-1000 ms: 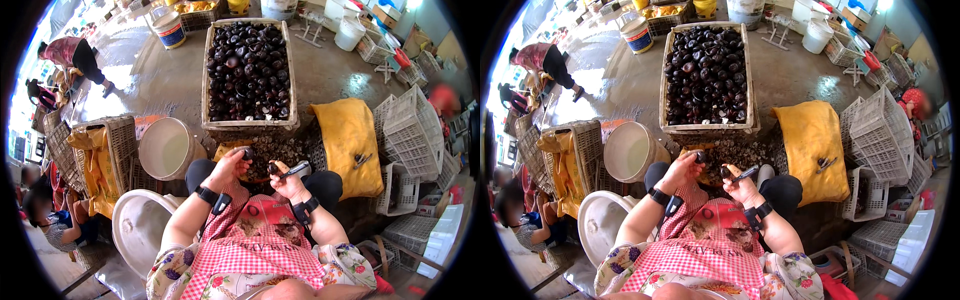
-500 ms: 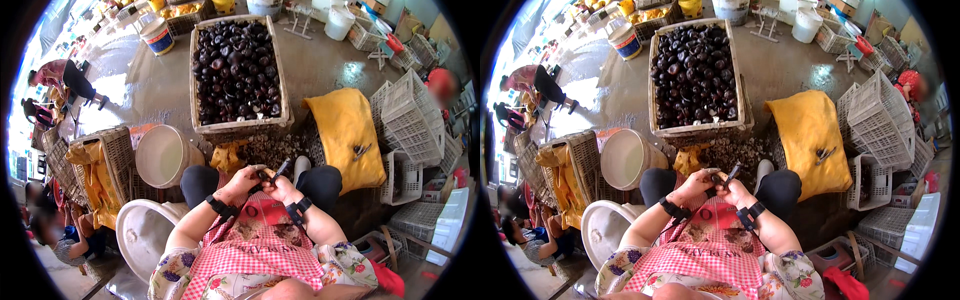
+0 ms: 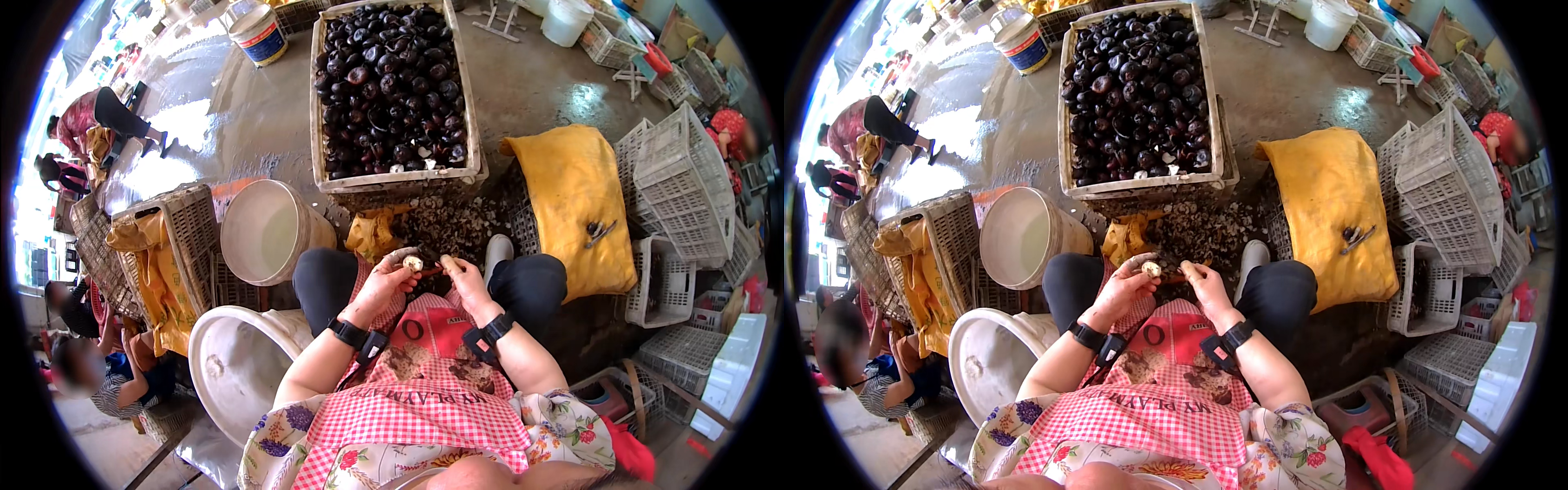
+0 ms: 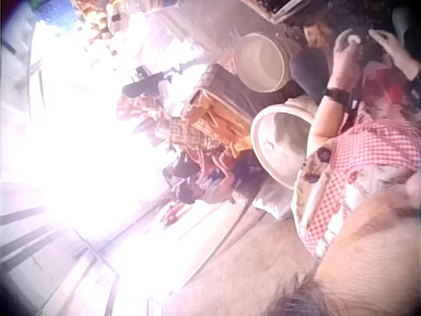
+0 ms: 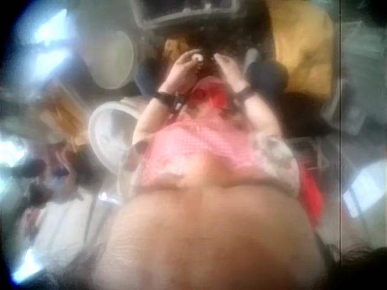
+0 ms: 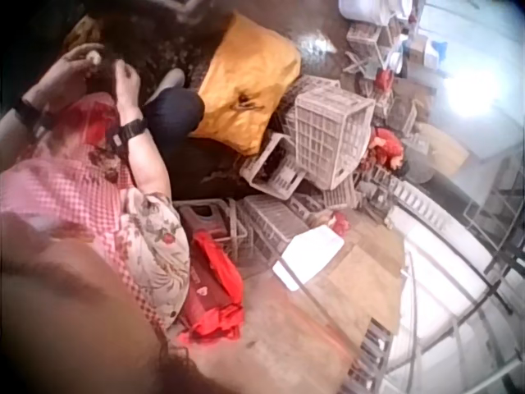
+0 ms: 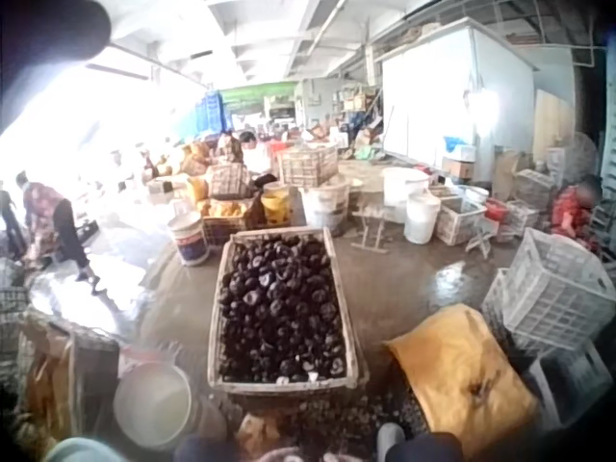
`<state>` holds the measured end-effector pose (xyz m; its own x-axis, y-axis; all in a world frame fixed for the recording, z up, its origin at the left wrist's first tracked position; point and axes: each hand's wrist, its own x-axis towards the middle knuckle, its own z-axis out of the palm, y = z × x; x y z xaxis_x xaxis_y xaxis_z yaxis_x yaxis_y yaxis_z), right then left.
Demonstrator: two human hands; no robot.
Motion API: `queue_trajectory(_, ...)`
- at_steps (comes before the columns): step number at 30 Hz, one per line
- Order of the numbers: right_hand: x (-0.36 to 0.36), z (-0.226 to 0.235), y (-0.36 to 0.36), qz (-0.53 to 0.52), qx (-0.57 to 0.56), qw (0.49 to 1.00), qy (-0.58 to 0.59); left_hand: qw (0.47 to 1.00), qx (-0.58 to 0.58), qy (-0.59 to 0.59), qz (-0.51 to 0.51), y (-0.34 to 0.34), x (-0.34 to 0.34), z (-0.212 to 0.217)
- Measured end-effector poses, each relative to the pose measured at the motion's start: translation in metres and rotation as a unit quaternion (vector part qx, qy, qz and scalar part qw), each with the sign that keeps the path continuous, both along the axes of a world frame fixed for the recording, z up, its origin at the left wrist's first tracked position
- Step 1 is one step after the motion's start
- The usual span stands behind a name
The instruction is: The person peels water chestnuts by hand using a small knife, placing the peeled fruit into a white bucket.
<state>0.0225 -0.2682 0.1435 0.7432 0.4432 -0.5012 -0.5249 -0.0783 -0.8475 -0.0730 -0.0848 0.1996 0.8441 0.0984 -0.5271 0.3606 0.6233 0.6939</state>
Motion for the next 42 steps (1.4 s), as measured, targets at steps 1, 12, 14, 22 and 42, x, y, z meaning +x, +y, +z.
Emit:
queue_trajectory(1, -0.002, -0.001, 0.000, 0.002, -0.001, 1.000, 0.002, 0.999, -0.032, 0.000, 0.007, -0.002, -0.002, 0.000)
queue_trajectory(12, -0.007, 0.002, 0.002, 0.020, -0.072, 0.970, -0.231, 1.000, 0.025, 0.011, 0.010, -0.009, -0.007, 0.001)
queue_trajectory(14, -0.010, 0.009, 0.002, 0.031, -0.089, 0.957, -0.275, 0.999, 0.015, 0.032, 0.016, -0.009, -0.006, 0.001)
queue_trajectory(22, -0.010, 0.009, -0.001, 0.063, -0.092, 0.946, -0.305, 0.986, 0.156, 0.035, -0.045, -0.017, -0.006, -0.019)
queue_trajectory(42, 0.014, -0.037, -0.010, 0.047, -0.179, 0.947, -0.261, 0.949, 0.291, 0.000, -0.119, -0.016, -0.007, -0.003)
